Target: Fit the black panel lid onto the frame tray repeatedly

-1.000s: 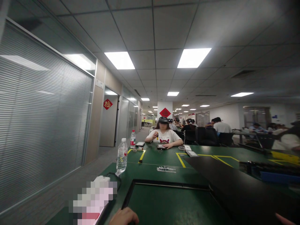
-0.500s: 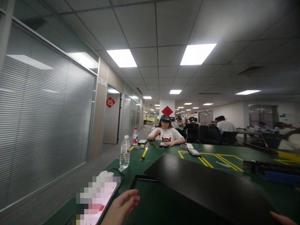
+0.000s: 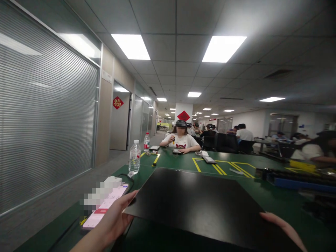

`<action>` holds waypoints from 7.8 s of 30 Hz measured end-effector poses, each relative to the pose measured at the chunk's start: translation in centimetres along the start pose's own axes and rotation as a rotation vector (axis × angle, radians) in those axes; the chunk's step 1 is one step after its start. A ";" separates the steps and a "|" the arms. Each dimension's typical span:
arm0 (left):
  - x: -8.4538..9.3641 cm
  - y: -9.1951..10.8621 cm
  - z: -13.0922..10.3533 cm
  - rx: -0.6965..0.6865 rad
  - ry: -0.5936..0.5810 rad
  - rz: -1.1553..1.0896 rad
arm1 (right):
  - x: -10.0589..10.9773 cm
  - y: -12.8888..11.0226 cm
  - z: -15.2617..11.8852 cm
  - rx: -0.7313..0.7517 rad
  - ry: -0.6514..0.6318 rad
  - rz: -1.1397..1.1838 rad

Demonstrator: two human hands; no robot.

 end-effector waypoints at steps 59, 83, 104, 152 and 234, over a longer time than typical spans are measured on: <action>-0.1 -0.9 -0.5 -0.005 0.053 0.360 | 1.1 -0.1 3.3 0.124 0.139 -0.679; 0.2 -1.9 0.0 0.053 -0.036 0.432 | 0.7 -0.8 3.6 0.227 0.124 -1.269; 0.1 -1.7 -0.2 0.032 0.003 0.433 | 1.1 -1.0 3.6 0.216 0.191 -1.360; 3.2 -0.8 1.8 -0.263 0.107 1.328 | 3.0 0.2 5.8 0.172 0.130 -1.195; -1.6 0.1 -3.2 -0.361 -0.653 1.680 | 1.9 0.4 5.5 0.294 0.100 -1.325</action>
Point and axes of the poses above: each hand's wrist, its own z-axis towards the middle knuckle, its own x-axis out of the back of the hand, y = z × x, the point moved 6 cm from there along z, towards the middle knuckle, and after that the axes turned 3 degrees about -y, right-handed, at the moved point
